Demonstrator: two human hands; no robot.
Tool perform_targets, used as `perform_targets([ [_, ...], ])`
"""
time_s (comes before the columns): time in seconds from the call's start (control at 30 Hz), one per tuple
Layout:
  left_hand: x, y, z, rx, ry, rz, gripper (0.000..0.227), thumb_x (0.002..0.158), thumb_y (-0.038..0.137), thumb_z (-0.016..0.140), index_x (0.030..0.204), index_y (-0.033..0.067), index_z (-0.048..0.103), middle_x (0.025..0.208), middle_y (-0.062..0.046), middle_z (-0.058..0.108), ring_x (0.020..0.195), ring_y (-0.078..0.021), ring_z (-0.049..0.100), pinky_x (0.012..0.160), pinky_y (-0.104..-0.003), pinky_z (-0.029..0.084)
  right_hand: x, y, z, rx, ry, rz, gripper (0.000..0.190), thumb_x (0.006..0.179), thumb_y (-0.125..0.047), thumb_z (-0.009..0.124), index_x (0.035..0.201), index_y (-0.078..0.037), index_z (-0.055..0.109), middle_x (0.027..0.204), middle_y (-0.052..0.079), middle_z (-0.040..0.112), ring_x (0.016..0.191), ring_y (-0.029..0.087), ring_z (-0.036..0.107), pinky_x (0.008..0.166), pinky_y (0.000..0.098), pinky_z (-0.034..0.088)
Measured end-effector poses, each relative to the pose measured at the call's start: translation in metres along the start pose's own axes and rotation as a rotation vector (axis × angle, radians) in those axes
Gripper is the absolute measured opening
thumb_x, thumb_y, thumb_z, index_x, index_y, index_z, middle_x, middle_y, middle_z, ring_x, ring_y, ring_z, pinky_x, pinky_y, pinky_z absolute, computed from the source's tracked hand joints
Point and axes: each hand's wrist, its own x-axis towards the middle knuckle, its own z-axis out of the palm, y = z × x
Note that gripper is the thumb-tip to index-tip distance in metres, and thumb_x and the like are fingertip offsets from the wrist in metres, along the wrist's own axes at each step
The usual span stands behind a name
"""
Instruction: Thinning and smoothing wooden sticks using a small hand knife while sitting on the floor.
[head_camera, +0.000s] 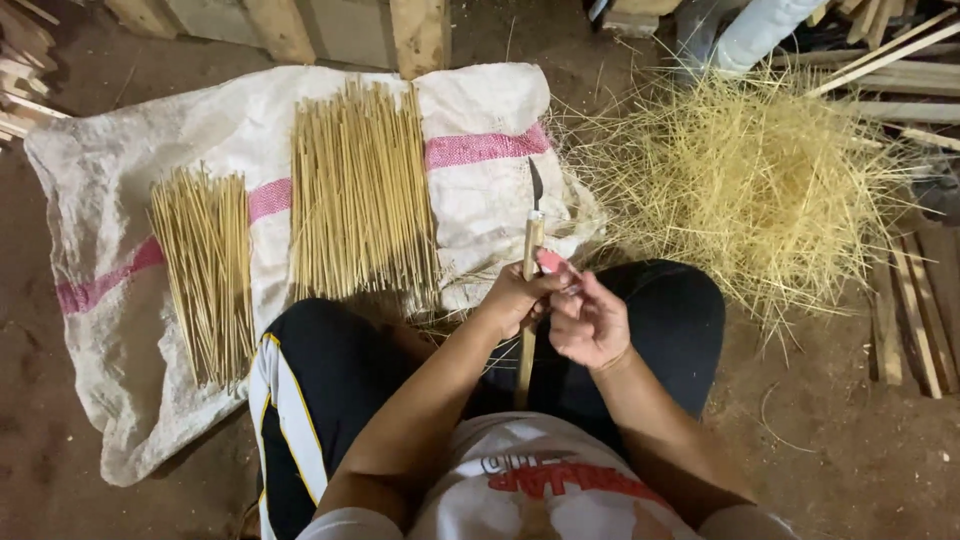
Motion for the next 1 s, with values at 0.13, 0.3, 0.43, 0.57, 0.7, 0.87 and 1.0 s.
perform_targets([
  [0.13, 0.021, -0.046, -0.031, 0.127, 0.077, -0.008, 0.022, 0.086, 0.017, 0.079, 0.080, 0.0008, 0.065, 0.054, -0.010, 0.058, 0.039, -0.0143, 0.058, 0.037, -0.024, 0.047, 0.012, -0.051, 0.019, 0.040, 0.067, -0.289, 0.034, 0.103, -0.043, 0.059, 0.103, -0.013, 0.075, 0.100, 0.008, 0.078, 0.065, 0.004, 0.066, 0.060, 0.0153, 0.049],
  [0.3, 0.030, -0.057, -0.040, 0.324, 0.163, 0.039, 0.028, 0.089, 0.023, 0.072, 0.096, -0.0032, 0.066, 0.064, -0.016, 0.067, 0.046, -0.0222, 0.067, 0.041, -0.034, 0.057, 0.048, -0.058, 0.028, -0.652, 0.574, -0.322, 0.024, 0.099, -0.028, 0.062, 0.105, -0.008, 0.072, 0.100, 0.007, 0.079, 0.085, 0.020, 0.076, 0.070, 0.0321, 0.059],
  [0.43, 0.023, -0.079, -0.023, 0.604, -0.025, 0.046, 0.028, 0.085, 0.018, 0.067, 0.105, -0.0011, 0.065, 0.061, -0.014, 0.069, 0.049, -0.0233, 0.071, 0.046, -0.031, 0.059, 0.070, -0.012, 0.088, -1.398, 0.880, -0.343, 0.039, 0.091, -0.055, 0.076, 0.093, -0.016, 0.076, 0.075, 0.003, 0.069, 0.070, 0.013, 0.066, 0.058, 0.0271, 0.044],
  [0.57, -0.004, 0.017, -0.029, 0.755, 0.027, 0.090, 0.080, 0.089, 0.052, 0.069, 0.144, -0.0034, 0.053, 0.135, -0.035, 0.060, 0.120, -0.0505, 0.062, 0.096, -0.054, 0.056, 0.054, -0.072, 0.088, -1.023, 0.886, -0.694, 0.025, 0.100, -0.030, 0.069, 0.087, -0.009, 0.068, 0.063, 0.004, 0.061, 0.044, 0.011, 0.061, 0.035, 0.0205, 0.048],
  [0.7, 0.065, 0.039, -0.154, 1.237, 0.721, 0.102, 0.064, 0.101, 0.037, 0.061, 0.155, 0.0076, 0.041, 0.158, -0.032, 0.028, 0.103, -0.0378, 0.066, 0.086, -0.036, 0.065, 0.003, -0.175, 0.065, -0.748, -0.019, -0.201, 0.021, 0.110, -0.027, 0.059, 0.116, -0.009, 0.068, 0.065, -0.011, 0.054, 0.046, -0.002, 0.040, 0.035, 0.0118, 0.035],
  [0.87, 0.088, 0.019, -0.242, 1.256, 0.805, -0.147, 0.046, 0.107, 0.023, 0.028, 0.147, 0.0000, 0.035, 0.144, -0.023, 0.040, 0.132, -0.0372, 0.044, 0.108, -0.045, 0.041, 0.003, -0.115, 0.085, -0.609, 0.035, -0.011, 0.018, 0.108, -0.022, 0.056, 0.114, -0.006, 0.060, 0.072, 0.000, 0.058, 0.040, -0.002, 0.035, 0.028, 0.0104, 0.028],
  [1.0, 0.100, -0.012, -0.252, 1.211, 0.896, -0.156, 0.040, 0.109, 0.031, 0.029, 0.121, 0.0067, 0.058, 0.110, -0.013, 0.069, 0.103, -0.0300, 0.073, 0.082, -0.043, 0.059, -0.010, -0.024, 0.072, -0.692, 0.315, 0.075, 0.036, 0.106, -0.031, 0.049, 0.128, -0.004, 0.056, 0.068, 0.000, 0.039, 0.036, -0.004, 0.027, 0.024, 0.0106, 0.026],
])
